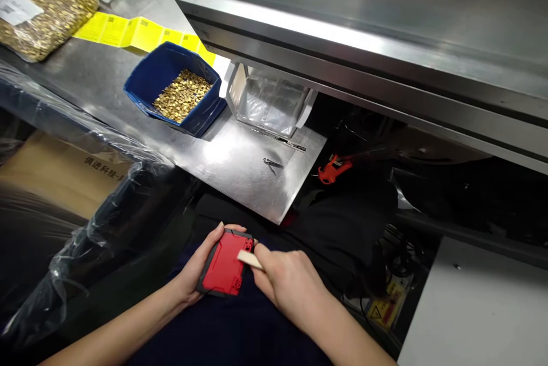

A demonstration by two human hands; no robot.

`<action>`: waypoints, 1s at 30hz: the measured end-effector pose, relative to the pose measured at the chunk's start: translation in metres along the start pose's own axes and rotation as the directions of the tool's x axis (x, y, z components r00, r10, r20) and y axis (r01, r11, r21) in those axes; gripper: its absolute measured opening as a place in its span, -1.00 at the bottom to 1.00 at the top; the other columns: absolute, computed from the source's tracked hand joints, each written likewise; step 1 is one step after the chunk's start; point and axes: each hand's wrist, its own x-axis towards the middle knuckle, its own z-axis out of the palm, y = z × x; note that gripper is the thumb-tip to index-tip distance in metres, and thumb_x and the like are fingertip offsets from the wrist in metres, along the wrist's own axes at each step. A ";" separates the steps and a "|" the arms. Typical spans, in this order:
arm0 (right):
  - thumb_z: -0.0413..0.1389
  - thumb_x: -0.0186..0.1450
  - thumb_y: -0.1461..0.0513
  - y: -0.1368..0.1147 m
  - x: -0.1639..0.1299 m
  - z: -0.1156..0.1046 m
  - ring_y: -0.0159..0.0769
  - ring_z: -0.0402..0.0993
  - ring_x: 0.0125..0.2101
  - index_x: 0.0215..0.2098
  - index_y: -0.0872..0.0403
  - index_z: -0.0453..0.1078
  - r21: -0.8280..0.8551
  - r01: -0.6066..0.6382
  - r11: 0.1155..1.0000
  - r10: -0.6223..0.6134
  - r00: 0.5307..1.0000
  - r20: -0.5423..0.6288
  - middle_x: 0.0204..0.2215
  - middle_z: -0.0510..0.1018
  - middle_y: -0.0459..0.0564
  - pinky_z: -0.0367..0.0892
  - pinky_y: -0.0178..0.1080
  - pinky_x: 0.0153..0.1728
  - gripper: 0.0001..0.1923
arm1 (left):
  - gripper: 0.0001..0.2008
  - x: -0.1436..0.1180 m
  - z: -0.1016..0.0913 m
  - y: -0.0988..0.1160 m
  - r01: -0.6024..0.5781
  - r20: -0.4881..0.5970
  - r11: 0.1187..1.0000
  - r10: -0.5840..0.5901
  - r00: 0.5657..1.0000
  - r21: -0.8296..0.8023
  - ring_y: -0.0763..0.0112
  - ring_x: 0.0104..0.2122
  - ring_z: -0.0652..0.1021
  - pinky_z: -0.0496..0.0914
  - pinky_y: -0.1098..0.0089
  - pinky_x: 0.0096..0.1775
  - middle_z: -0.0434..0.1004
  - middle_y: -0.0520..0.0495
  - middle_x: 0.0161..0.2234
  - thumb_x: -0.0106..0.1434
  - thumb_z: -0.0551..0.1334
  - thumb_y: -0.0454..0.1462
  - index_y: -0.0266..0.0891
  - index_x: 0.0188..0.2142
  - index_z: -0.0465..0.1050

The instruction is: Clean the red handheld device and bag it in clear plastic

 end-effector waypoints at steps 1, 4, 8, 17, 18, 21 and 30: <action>0.00 0.48 0.17 0.000 0.000 0.000 -0.35 0.51 -0.49 -0.17 -0.04 0.30 0.003 0.017 1.000 -0.017 1.000 0.016 -0.43 0.60 -0.17 0.02 -0.30 -0.49 -0.91 | -0.53 0.000 0.000 0.000 0.001 0.010 1.000 -0.001 1.000 0.000 0.21 -0.32 0.63 0.53 0.29 -0.28 0.65 -0.22 -0.17 0.37 0.19 0.10 -0.21 0.00 0.49; -0.01 0.49 0.13 0.000 0.002 -0.001 -0.35 0.54 -0.46 -0.17 -0.04 0.31 -0.003 0.076 0.997 -0.076 0.996 0.054 -0.40 0.61 -0.16 0.04 -0.31 -0.48 -0.88 | -0.53 0.000 -0.001 0.001 -0.008 0.036 1.000 0.009 0.999 -0.024 0.18 -0.25 0.63 0.54 0.27 -0.19 0.65 -0.23 -0.16 0.37 0.19 0.09 -0.23 -0.01 0.49; -0.01 0.50 0.14 0.001 0.003 -0.003 -0.35 0.53 -0.47 -0.17 -0.04 0.31 -0.010 0.023 1.000 -0.023 1.000 0.007 -0.41 0.61 -0.16 0.04 -0.31 -0.47 -0.88 | -0.54 0.001 -0.001 0.002 0.021 -0.002 0.999 -0.021 1.000 -0.024 0.26 -0.39 0.60 0.53 0.32 -0.34 0.65 -0.16 -0.23 0.36 0.20 0.10 -0.21 -0.02 0.50; -0.01 0.49 0.15 0.000 0.002 -0.008 -0.35 0.52 -0.49 -0.20 -0.03 0.32 0.008 -0.012 1.000 0.012 1.000 0.023 -0.44 0.60 -0.17 0.07 -0.33 -0.48 -0.87 | -0.54 0.001 0.004 0.006 0.027 -0.026 0.999 -0.027 0.999 -0.026 0.24 -0.38 0.63 0.52 0.33 -0.35 0.66 -0.17 -0.25 0.33 0.24 0.10 -0.21 -0.04 0.51; 0.00 0.48 0.15 0.000 0.002 -0.008 -0.35 0.52 -0.51 -0.21 -0.03 0.32 0.015 -0.005 1.000 0.004 0.999 0.040 -0.45 0.60 -0.17 0.06 -0.33 -0.48 -0.88 | -0.53 0.001 0.005 0.006 0.018 -0.025 1.000 -0.018 1.000 -0.016 0.20 -0.35 0.64 0.54 0.31 -0.31 0.67 -0.18 -0.23 0.32 0.25 0.10 -0.22 -0.04 0.52; 0.00 0.49 0.12 -0.001 0.005 -0.005 -0.33 0.56 -0.46 -0.18 -0.04 0.34 0.004 0.025 1.000 -0.025 0.999 0.047 -0.41 0.63 -0.16 0.07 -0.33 -0.47 -0.86 | -0.52 0.000 0.006 0.006 -0.017 -0.027 1.000 0.017 0.999 0.016 0.16 -0.27 0.65 0.55 0.28 -0.23 0.66 -0.21 -0.22 0.32 0.24 0.11 -0.25 -0.07 0.52; 0.01 0.48 0.10 -0.013 0.016 -0.012 -0.30 0.58 -0.44 -0.14 -0.05 0.35 -0.047 0.027 0.999 -0.026 1.000 0.017 -0.39 0.66 -0.15 0.01 -0.30 -0.47 -0.85 | -0.52 -0.004 0.005 0.008 -0.004 -0.039 0.999 0.002 0.999 -0.032 0.24 -0.36 0.65 0.54 0.34 -0.31 0.67 -0.18 -0.27 0.34 0.23 0.11 -0.23 -0.04 0.50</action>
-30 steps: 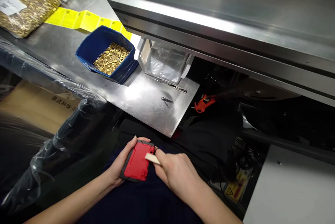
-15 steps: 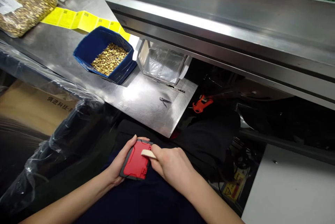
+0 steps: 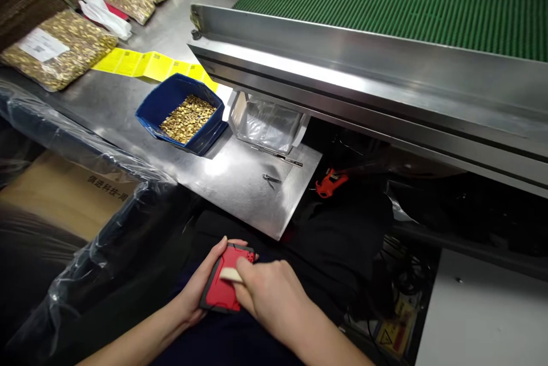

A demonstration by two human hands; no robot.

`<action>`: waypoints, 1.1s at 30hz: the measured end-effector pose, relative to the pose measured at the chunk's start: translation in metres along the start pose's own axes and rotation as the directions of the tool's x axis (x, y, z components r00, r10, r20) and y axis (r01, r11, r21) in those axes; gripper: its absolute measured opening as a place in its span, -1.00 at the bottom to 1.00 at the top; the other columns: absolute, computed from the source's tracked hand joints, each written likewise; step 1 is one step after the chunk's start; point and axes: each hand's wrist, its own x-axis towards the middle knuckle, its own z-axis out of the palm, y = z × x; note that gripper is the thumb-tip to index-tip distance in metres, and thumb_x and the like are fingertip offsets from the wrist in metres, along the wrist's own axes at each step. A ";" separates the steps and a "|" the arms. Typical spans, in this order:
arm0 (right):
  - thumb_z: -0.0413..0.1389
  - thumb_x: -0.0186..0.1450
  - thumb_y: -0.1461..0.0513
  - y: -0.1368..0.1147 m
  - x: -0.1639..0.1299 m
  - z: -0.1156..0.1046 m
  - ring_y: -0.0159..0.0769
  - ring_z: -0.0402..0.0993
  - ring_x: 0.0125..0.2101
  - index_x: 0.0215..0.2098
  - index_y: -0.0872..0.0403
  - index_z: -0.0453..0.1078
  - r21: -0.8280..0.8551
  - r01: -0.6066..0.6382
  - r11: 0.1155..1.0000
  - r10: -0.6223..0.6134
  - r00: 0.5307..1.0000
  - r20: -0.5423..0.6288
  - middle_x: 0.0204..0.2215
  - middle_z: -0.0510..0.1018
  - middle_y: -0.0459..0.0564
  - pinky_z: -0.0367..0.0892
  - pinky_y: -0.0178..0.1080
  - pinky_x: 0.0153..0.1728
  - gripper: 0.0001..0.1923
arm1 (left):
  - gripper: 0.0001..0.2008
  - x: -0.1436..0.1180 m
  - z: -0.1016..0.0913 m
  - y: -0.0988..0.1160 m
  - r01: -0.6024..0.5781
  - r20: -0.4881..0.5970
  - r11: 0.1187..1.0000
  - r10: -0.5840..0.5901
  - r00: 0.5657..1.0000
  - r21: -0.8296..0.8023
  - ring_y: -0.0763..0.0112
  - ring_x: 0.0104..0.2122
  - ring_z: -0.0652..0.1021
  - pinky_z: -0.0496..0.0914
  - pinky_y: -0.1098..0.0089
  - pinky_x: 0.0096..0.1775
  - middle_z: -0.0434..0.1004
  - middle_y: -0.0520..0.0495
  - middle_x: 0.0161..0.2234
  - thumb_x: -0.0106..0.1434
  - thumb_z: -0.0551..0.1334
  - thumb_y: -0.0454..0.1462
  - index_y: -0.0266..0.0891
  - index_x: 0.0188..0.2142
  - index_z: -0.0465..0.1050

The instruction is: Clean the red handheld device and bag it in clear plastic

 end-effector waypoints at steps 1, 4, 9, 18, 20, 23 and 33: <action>0.00 0.49 0.07 0.001 0.007 -0.006 -0.30 0.58 -0.43 -0.14 -0.05 0.35 -0.013 -0.009 1.000 0.009 0.999 -0.037 -0.39 0.66 -0.14 0.02 -0.30 -0.46 -0.83 | -0.52 -0.001 0.000 0.001 0.008 -0.007 1.000 -0.008 1.000 -0.015 0.26 -0.41 0.64 0.53 0.36 -0.35 0.67 -0.17 -0.30 0.34 0.24 0.11 -0.24 -0.03 0.50; -0.05 0.50 0.03 0.005 0.039 -0.025 -0.28 0.57 -0.42 -0.17 -0.01 0.33 0.002 -0.122 0.993 0.120 0.973 -0.200 -0.41 0.62 -0.11 0.03 -0.29 -0.44 -0.75 | -0.48 -0.005 -0.004 0.007 -0.033 -0.054 0.996 0.028 0.998 -0.087 0.17 -0.36 0.67 0.58 0.25 -0.28 0.69 -0.21 -0.25 0.35 0.23 0.09 -0.24 0.08 0.46; -0.09 0.47 -0.14 0.000 0.111 -0.043 -0.08 0.57 -0.16 -0.06 0.04 0.36 0.038 -0.206 0.978 0.205 0.898 -0.389 -0.19 0.63 0.06 0.22 -0.23 -0.30 -0.53 | -0.48 -0.007 -0.015 0.021 -0.182 -0.148 0.979 0.166 0.975 -0.097 0.02 -0.15 0.68 0.59 0.12 -0.10 0.65 -0.33 -0.02 0.40 0.20 0.02 -0.28 0.17 0.38; -0.27 0.55 0.18 0.116 0.045 -0.075 -0.18 0.57 -0.19 0.17 -0.02 0.34 -0.222 -0.654 0.723 0.480 0.706 -0.520 -0.12 0.62 0.07 0.32 -0.24 -0.27 -0.58 | -0.44 -0.004 -0.037 0.041 -0.214 -0.123 0.965 0.196 0.973 -0.153 -0.06 -0.02 0.64 0.57 0.07 0.00 0.52 -0.42 0.15 0.44 0.13 -0.01 -0.30 0.28 0.28; -0.21 0.49 0.33 0.158 0.034 -0.077 -0.06 0.53 -0.07 0.31 0.11 0.23 -0.304 -0.693 0.654 0.505 0.699 -0.507 0.01 0.55 0.26 0.34 -0.20 -0.27 -0.53 | -0.41 0.000 -0.040 0.044 -0.186 -0.075 0.966 0.175 0.982 -0.182 -0.06 0.02 0.62 0.55 0.07 0.03 0.50 -0.40 0.18 0.44 0.12 0.01 -0.27 0.32 0.23; -0.22 0.43 0.42 0.199 0.043 -0.075 0.04 0.44 0.04 0.38 0.09 0.17 -0.396 -0.619 0.678 0.448 0.775 -0.446 0.16 0.42 0.34 0.36 -0.13 -0.21 -0.41 | -0.39 0.003 -0.041 0.048 -0.141 0.019 0.971 0.147 0.989 -0.195 -0.03 0.05 0.60 0.53 0.09 0.06 0.48 -0.37 0.20 0.44 0.13 0.01 -0.22 0.36 0.17; 0.05 0.18 0.43 0.181 0.002 -0.059 -0.04 0.24 0.27 0.17 0.12 0.39 -0.485 0.072 0.872 -0.117 0.991 -0.064 0.16 0.47 0.22 -0.05 0.04 0.35 -0.43 | -0.42 -0.014 -0.061 0.050 -0.262 -0.003 0.953 0.266 0.964 0.149 0.26 -0.20 0.63 0.54 0.39 -0.21 0.63 -0.23 -0.01 0.35 0.32 -0.07 -0.19 0.29 0.32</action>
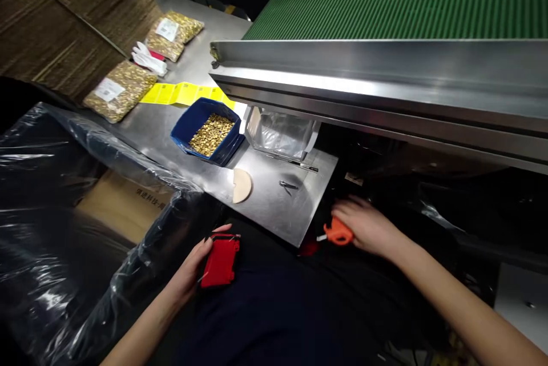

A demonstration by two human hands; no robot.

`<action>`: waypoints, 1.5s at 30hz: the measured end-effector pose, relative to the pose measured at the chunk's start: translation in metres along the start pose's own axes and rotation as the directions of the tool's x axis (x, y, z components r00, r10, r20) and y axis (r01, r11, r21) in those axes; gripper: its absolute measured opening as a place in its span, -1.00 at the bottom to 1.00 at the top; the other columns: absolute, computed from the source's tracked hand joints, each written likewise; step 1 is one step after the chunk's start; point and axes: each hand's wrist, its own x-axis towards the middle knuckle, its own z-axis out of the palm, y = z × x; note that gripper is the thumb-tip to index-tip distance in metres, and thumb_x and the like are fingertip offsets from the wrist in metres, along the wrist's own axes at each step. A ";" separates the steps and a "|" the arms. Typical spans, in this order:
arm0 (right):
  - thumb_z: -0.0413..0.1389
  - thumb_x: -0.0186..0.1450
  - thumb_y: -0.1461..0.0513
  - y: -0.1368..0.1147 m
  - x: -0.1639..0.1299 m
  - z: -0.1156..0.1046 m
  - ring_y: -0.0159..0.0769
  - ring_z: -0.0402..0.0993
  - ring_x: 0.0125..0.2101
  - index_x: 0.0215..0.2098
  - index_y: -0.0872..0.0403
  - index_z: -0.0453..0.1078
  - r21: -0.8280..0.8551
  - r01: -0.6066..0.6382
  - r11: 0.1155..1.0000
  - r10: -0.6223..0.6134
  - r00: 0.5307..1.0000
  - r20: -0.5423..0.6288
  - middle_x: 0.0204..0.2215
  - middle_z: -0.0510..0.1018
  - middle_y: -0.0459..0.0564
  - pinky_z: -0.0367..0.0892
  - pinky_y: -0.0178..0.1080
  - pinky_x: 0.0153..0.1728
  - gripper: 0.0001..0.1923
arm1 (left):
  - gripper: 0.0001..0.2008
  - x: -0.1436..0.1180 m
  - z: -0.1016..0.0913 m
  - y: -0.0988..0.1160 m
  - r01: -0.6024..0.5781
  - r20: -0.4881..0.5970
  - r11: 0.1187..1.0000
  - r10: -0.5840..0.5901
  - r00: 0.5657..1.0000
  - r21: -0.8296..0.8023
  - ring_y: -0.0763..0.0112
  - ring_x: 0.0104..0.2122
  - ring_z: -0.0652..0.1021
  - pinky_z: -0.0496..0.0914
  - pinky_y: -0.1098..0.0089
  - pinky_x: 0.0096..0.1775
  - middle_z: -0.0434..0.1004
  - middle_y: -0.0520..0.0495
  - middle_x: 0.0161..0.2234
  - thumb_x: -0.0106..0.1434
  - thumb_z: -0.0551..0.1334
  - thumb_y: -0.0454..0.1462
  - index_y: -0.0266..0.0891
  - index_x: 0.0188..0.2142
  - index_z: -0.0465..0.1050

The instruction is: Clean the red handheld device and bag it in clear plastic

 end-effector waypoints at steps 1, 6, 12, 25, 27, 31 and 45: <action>0.05 0.19 0.42 -0.020 -0.007 -0.002 -0.08 0.31 0.23 0.09 0.10 0.43 0.060 0.076 0.995 -0.077 0.997 0.018 0.07 0.54 0.17 -0.10 0.03 0.38 -0.50 | -0.40 -0.001 -0.001 -0.001 -0.006 -0.002 0.999 0.006 1.000 0.034 0.26 -0.20 0.63 0.54 0.40 -0.22 0.63 -0.22 -0.04 0.33 0.33 -0.06 -0.19 0.29 0.31; 0.11 0.21 0.27 -0.137 -0.003 -0.011 -0.08 0.58 -0.24 -0.23 0.14 0.47 0.175 0.059 0.983 -0.081 0.990 0.120 -0.31 0.60 0.11 0.34 0.03 0.12 -0.82 | -0.33 -0.003 0.001 -0.009 -0.023 -0.007 0.981 0.025 1.000 0.195 0.19 -0.14 0.62 0.54 0.35 -0.16 0.61 -0.21 -0.01 0.31 0.34 -0.02 -0.17 0.32 0.26; 0.11 0.20 0.24 -0.189 0.025 -0.017 -0.01 0.63 -0.44 -0.33 0.13 0.51 0.161 -0.142 0.977 0.104 0.969 0.226 -0.45 0.64 0.16 0.31 -0.17 -0.48 -0.84 | -0.33 -0.002 -0.002 -0.015 -0.049 -0.034 0.965 0.059 0.998 0.259 0.18 -0.07 0.61 0.48 0.38 -0.08 0.62 -0.17 -0.01 0.32 0.32 0.01 -0.17 0.33 0.26; 0.13 0.31 -0.11 -0.177 0.037 -0.043 0.00 0.65 -0.38 -0.34 0.13 0.61 0.212 -0.152 0.965 0.066 0.929 0.365 -0.42 0.67 0.16 0.31 -0.20 -0.45 -0.52 | -0.28 -0.004 -0.015 -0.022 0.024 0.023 0.989 -0.027 0.999 0.146 0.11 0.01 0.57 0.50 0.29 -0.03 0.51 -0.27 0.16 0.34 0.24 0.07 -0.22 0.36 0.20; 0.13 0.28 -0.17 -0.168 0.032 -0.054 -0.01 0.64 -0.41 -0.37 0.13 0.60 0.226 -0.135 0.965 0.039 0.923 0.383 -0.47 0.66 0.15 0.26 -0.21 -0.48 -0.46 | -0.25 -0.011 -0.018 -0.011 -0.022 0.153 0.952 -0.026 0.988 0.304 0.00 0.14 0.49 0.43 0.16 0.11 0.44 -0.26 0.22 0.33 0.25 0.05 -0.16 0.40 0.12; 0.16 0.26 -0.12 -0.132 0.020 -0.082 -0.14 0.58 -0.48 -0.42 0.09 0.58 0.231 -0.223 0.947 0.118 0.911 0.395 -0.50 0.63 0.07 0.15 -0.25 -0.52 -0.54 | -0.04 -0.025 0.001 0.015 -0.344 0.365 0.428 0.036 0.930 0.836 -0.06 0.23 0.36 0.24 -0.01 0.27 0.29 -0.18 0.32 0.18 0.41 -0.16 0.00 0.45 -0.05; 0.16 0.24 -0.07 -0.139 0.012 -0.127 -0.26 0.46 -0.60 -0.54 0.06 0.52 0.232 -0.116 0.966 0.037 0.947 0.319 -0.62 0.55 0.00 0.01 -0.24 -0.57 -0.59 | 0.01 -0.011 0.036 0.009 -0.095 0.276 0.847 -0.062 0.959 0.523 -0.11 0.04 0.57 0.39 -0.08 0.13 0.49 -0.26 0.17 0.21 0.35 0.02 -0.01 0.47 -0.22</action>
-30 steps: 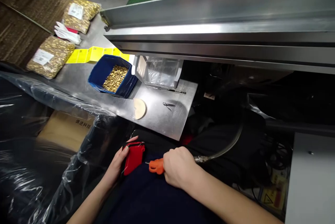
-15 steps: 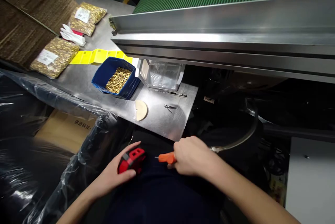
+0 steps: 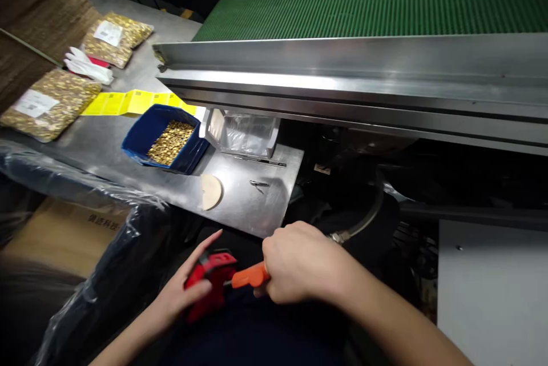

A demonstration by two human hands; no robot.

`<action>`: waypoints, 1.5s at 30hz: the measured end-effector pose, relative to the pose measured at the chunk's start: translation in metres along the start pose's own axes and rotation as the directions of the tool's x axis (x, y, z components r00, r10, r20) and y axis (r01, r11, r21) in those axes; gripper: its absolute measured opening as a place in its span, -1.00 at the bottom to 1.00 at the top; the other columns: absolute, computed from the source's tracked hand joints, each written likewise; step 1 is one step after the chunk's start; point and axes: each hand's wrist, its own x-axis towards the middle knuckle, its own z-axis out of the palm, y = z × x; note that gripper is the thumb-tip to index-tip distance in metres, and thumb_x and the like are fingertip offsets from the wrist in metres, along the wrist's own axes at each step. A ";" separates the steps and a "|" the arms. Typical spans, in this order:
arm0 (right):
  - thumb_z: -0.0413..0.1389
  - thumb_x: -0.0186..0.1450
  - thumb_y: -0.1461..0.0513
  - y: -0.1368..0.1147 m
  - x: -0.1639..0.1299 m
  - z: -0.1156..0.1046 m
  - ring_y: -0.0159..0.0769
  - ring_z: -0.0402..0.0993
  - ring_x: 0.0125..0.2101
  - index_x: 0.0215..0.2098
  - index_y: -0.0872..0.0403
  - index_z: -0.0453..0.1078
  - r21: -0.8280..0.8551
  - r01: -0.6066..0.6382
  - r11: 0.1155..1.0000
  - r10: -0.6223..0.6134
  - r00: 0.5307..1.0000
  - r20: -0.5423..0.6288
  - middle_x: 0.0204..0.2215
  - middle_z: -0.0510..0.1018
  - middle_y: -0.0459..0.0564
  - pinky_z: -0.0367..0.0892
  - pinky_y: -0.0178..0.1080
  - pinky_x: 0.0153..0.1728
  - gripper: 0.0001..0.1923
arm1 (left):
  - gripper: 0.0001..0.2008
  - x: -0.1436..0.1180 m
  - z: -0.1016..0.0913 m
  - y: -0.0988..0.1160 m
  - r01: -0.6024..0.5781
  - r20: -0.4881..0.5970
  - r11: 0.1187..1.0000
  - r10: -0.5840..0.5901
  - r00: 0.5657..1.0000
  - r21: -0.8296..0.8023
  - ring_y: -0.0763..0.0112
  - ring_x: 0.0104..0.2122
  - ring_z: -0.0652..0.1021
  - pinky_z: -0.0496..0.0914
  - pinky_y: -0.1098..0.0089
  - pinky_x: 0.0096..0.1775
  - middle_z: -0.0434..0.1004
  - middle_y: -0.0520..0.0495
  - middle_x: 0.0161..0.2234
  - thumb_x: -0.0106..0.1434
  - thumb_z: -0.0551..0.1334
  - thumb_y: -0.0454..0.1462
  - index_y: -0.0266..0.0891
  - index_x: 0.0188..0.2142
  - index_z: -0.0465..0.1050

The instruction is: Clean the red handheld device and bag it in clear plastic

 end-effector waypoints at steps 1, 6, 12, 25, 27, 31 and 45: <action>0.14 0.26 -0.03 -0.004 -0.004 0.006 -0.23 0.49 -0.58 -0.53 0.07 0.51 -0.022 -0.025 0.999 0.025 0.999 -0.024 -0.60 0.57 0.02 0.00 -0.23 -0.56 -0.61 | -0.07 0.001 0.002 -0.003 0.057 -0.021 0.968 -0.064 0.998 -0.243 -0.12 0.00 0.60 0.42 -0.08 0.10 0.52 -0.30 0.14 0.28 0.25 0.08 -0.07 0.47 -0.19; 0.14 0.16 0.22 0.004 -0.014 0.044 -0.11 0.58 -0.34 -0.31 0.09 0.52 -0.002 -0.091 0.996 0.091 0.996 0.010 -0.37 0.64 0.06 0.32 -0.13 -0.25 -0.84 | -0.16 0.001 0.015 -0.014 0.139 -0.016 0.752 -0.195 0.981 -0.645 -0.06 0.03 0.61 0.50 0.16 0.01 0.58 -0.37 0.08 0.36 0.21 0.02 -0.19 0.46 -0.13; 0.10 0.20 0.40 0.110 0.003 0.072 0.01 0.38 0.06 0.08 0.00 0.36 -0.220 -0.401 0.890 0.242 0.821 -0.518 0.16 0.39 0.16 0.27 -0.04 0.01 -0.52 | -0.19 0.005 0.015 -0.010 0.107 0.009 0.750 -0.133 0.991 -0.653 -0.02 0.22 0.47 0.51 0.17 0.01 0.46 -0.30 0.23 0.36 0.22 0.02 -0.06 0.46 -0.12; -0.17 0.40 0.46 0.218 0.103 0.081 -0.16 0.59 -0.14 0.37 0.02 0.16 -0.167 -0.594 0.787 0.454 0.741 -0.495 0.12 0.44 0.25 0.42 -0.25 -0.29 -0.39 | -0.30 0.019 0.024 -0.007 -0.061 -0.210 0.887 -0.042 0.977 -0.458 0.18 -0.10 0.61 0.49 0.34 -0.12 0.58 -0.18 0.06 0.24 0.34 0.07 -0.10 0.27 0.23; -0.16 0.40 0.46 0.211 0.096 0.084 -0.17 0.58 -0.10 0.41 0.03 0.09 -0.117 -0.620 0.776 0.478 0.698 -0.533 0.13 0.44 0.23 0.41 -0.28 -0.28 -0.36 | -0.36 0.029 0.026 -0.006 -0.099 -0.248 0.905 -0.007 0.969 -0.413 0.17 -0.14 0.61 0.49 0.30 -0.15 0.57 -0.18 0.06 0.25 0.32 0.10 -0.10 0.20 0.26; -0.15 0.45 0.33 0.185 0.067 0.091 -0.16 0.61 -0.23 0.39 0.08 0.10 0.010 -0.680 0.733 0.550 0.584 -0.597 0.11 0.46 0.25 0.38 -0.25 -0.42 -0.46 | -0.41 0.063 0.031 0.009 -0.201 -0.285 0.955 0.134 0.949 -0.219 0.13 -0.19 0.62 0.51 0.24 -0.19 0.58 -0.18 0.00 0.29 0.25 0.16 -0.13 0.14 0.29; -0.12 0.50 0.27 0.004 0.183 -0.057 -0.24 0.50 0.02 0.07 0.10 0.40 0.336 -0.117 0.935 0.329 0.642 -0.692 0.02 0.57 0.13 0.29 -0.29 0.03 -0.69 | -0.48 0.095 0.000 0.042 -0.277 -0.200 0.644 0.565 0.800 0.713 0.01 0.13 0.47 0.33 -0.03 0.20 0.43 -0.34 0.09 0.50 0.02 -0.08 -0.34 0.31 0.23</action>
